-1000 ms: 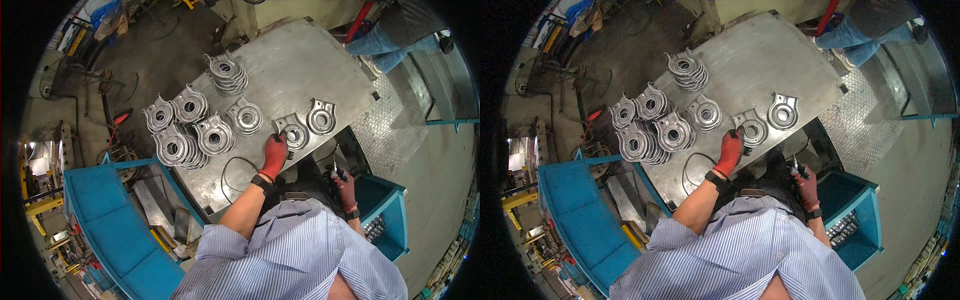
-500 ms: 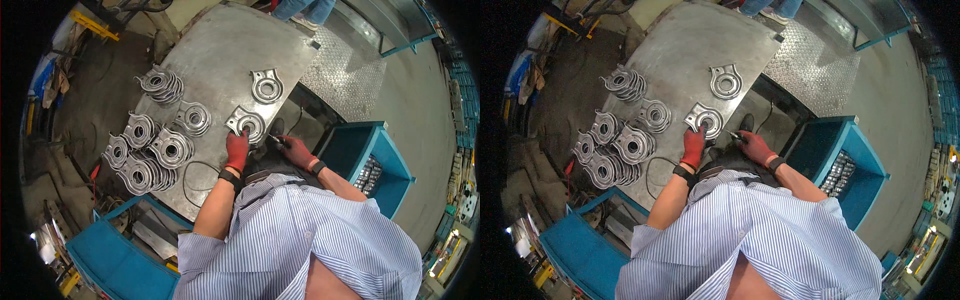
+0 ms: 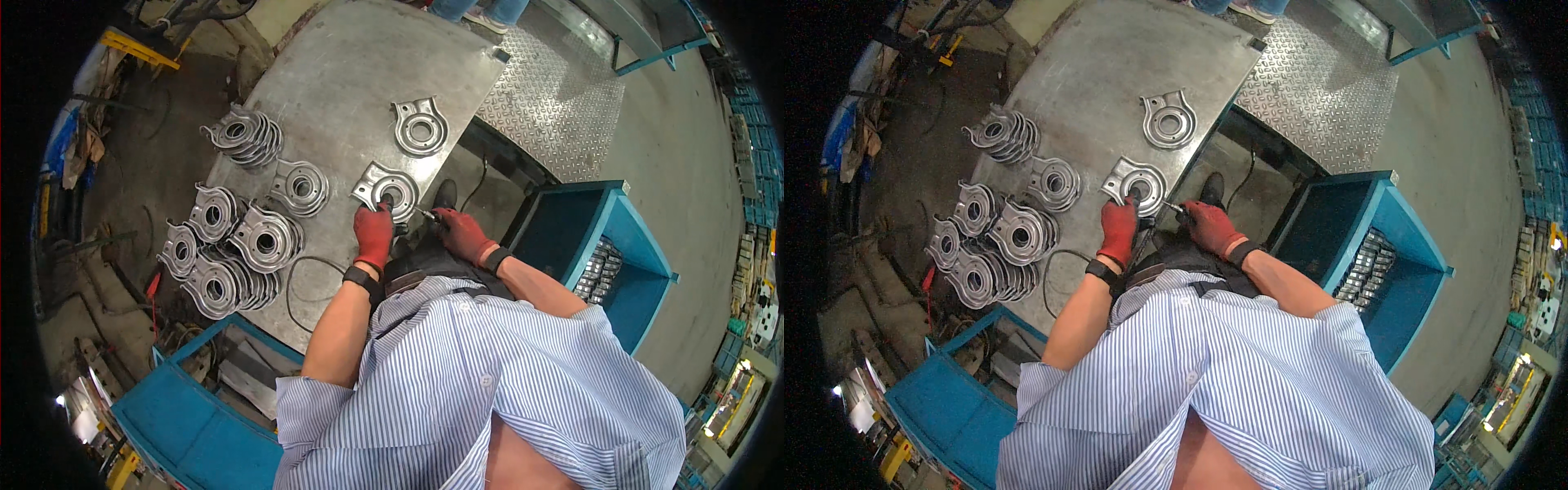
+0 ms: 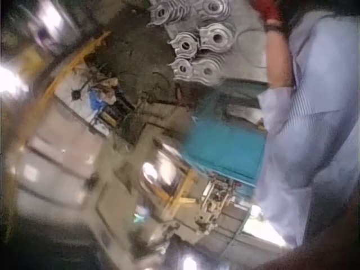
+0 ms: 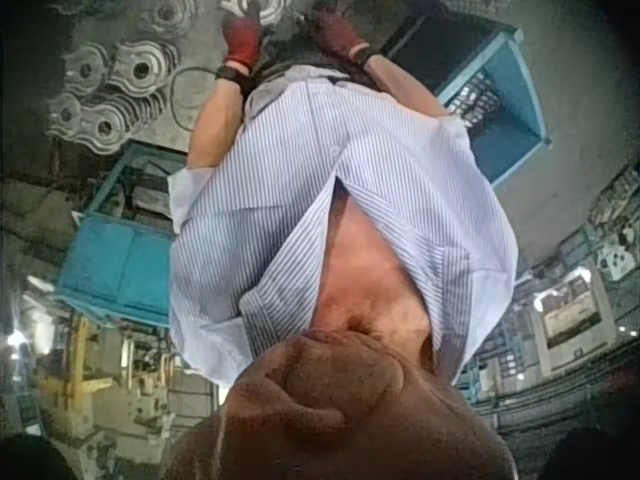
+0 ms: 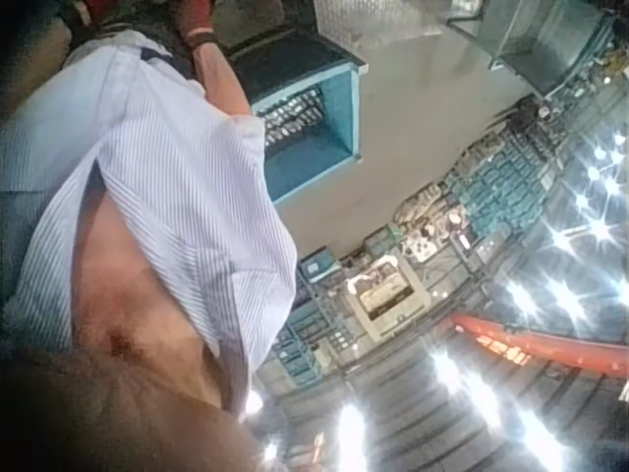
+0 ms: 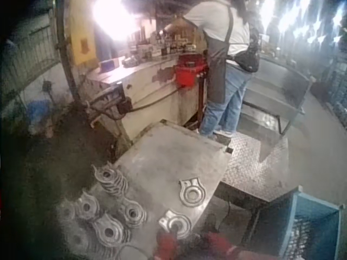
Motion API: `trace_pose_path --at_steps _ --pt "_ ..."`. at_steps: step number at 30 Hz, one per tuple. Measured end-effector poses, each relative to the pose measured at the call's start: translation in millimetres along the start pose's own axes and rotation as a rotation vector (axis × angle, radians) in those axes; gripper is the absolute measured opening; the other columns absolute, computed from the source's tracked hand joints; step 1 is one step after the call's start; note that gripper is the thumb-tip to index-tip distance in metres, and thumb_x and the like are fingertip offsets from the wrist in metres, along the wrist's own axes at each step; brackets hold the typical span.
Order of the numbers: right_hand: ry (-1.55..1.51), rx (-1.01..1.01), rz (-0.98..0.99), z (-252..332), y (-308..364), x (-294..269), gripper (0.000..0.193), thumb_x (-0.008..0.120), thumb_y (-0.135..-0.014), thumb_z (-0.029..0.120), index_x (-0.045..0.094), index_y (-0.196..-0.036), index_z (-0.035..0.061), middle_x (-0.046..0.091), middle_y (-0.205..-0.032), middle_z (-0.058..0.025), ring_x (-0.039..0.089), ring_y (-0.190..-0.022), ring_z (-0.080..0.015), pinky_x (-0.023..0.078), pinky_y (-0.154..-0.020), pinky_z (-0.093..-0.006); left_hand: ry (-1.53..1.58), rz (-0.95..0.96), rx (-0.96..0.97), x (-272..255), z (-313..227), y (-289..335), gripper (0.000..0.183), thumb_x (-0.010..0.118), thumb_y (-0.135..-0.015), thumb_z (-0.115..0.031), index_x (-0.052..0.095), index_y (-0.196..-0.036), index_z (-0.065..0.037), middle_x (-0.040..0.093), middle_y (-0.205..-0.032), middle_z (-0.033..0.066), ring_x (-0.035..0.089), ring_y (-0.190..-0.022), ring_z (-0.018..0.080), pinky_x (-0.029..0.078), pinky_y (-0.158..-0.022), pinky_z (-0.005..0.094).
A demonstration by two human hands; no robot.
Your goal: Manually inspect and clean industrial metal housings at a workbench.
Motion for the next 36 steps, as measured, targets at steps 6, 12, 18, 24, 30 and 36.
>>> trace_pose_path --at_steps 6,12,18,24,30,36 --pt "-0.007 0.019 0.057 1 -1 0 0.046 0.062 -0.071 0.004 0.056 -0.117 0.0032 0.062 -0.107 -0.0203 0.059 -0.098 -0.0388 0.049 -0.083 -0.0421 -0.038 -0.035 -0.032 6 6 -3 0.044 0.064 -0.082 -0.034 0.061 -0.082 0.009 0.061 -0.086 0.0301 0.058 -0.088 0.0462 0.045 -0.075 0.0490" --pt "0.000 -0.044 -0.049 4 0 -1 0.035 0.062 -0.077 0.013 0.058 -0.111 0.0050 0.063 -0.101 -0.0194 0.060 -0.094 -0.0381 0.048 -0.080 -0.0438 0.001 0.027 -0.068 -1 -4 2 0.043 0.063 -0.082 -0.034 0.060 -0.085 0.009 0.060 -0.091 0.0313 0.057 -0.091 0.0459 0.044 -0.077 0.0489" --pt "-0.019 -0.072 -0.079 -3 0 4 0.036 0.063 -0.076 0.012 0.058 -0.110 0.0052 0.062 -0.100 -0.0191 0.060 -0.093 -0.0378 0.048 -0.080 -0.0435 -0.037 -0.012 -0.057 8 7 -5 0.042 0.063 -0.082 -0.033 0.061 -0.083 0.009 0.061 -0.089 0.0307 0.058 -0.090 0.0456 0.045 -0.077 0.0482" --pt "-0.005 0.022 -0.029 -7 -3 8 0.048 0.063 -0.068 0.004 0.057 -0.116 0.0042 0.063 -0.106 -0.0187 0.059 -0.098 -0.0377 0.049 -0.084 -0.0423 -0.025 -0.009 -0.045 4 4 -4 0.043 0.064 -0.082 -0.033 0.061 -0.082 0.011 0.061 -0.086 0.0316 0.059 -0.087 0.0463 0.045 -0.074 0.0486" --pt "0.031 -0.026 -0.065 -4 -2 11 0.045 0.063 -0.070 0.007 0.057 -0.115 0.0046 0.062 -0.102 -0.0185 0.060 -0.095 -0.0374 0.049 -0.081 -0.0424 0.013 0.012 -0.077 2 6 -6 0.046 0.064 -0.081 -0.034 0.062 -0.079 0.012 0.061 -0.081 0.0323 0.060 -0.082 0.0471 0.046 -0.069 0.0488" --pt "0.021 -0.064 -0.103 -5 -2 13 0.038 0.059 -0.074 0.007 0.057 -0.112 0.0048 0.062 -0.096 -0.0192 0.061 -0.091 -0.0372 0.049 -0.079 -0.0429 0.012 0.032 -0.071 -1 3 -3 0.046 0.064 -0.081 -0.034 0.062 -0.078 0.012 0.060 -0.082 0.0334 0.059 -0.084 0.0480 0.045 -0.070 0.0498"
Point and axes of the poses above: each hand's wrist, its own y-axis away from the middle knuckle, its own x-axis out of the palm, z = x × y, the point moved 3 cm from there along -y, towards the middle knuckle
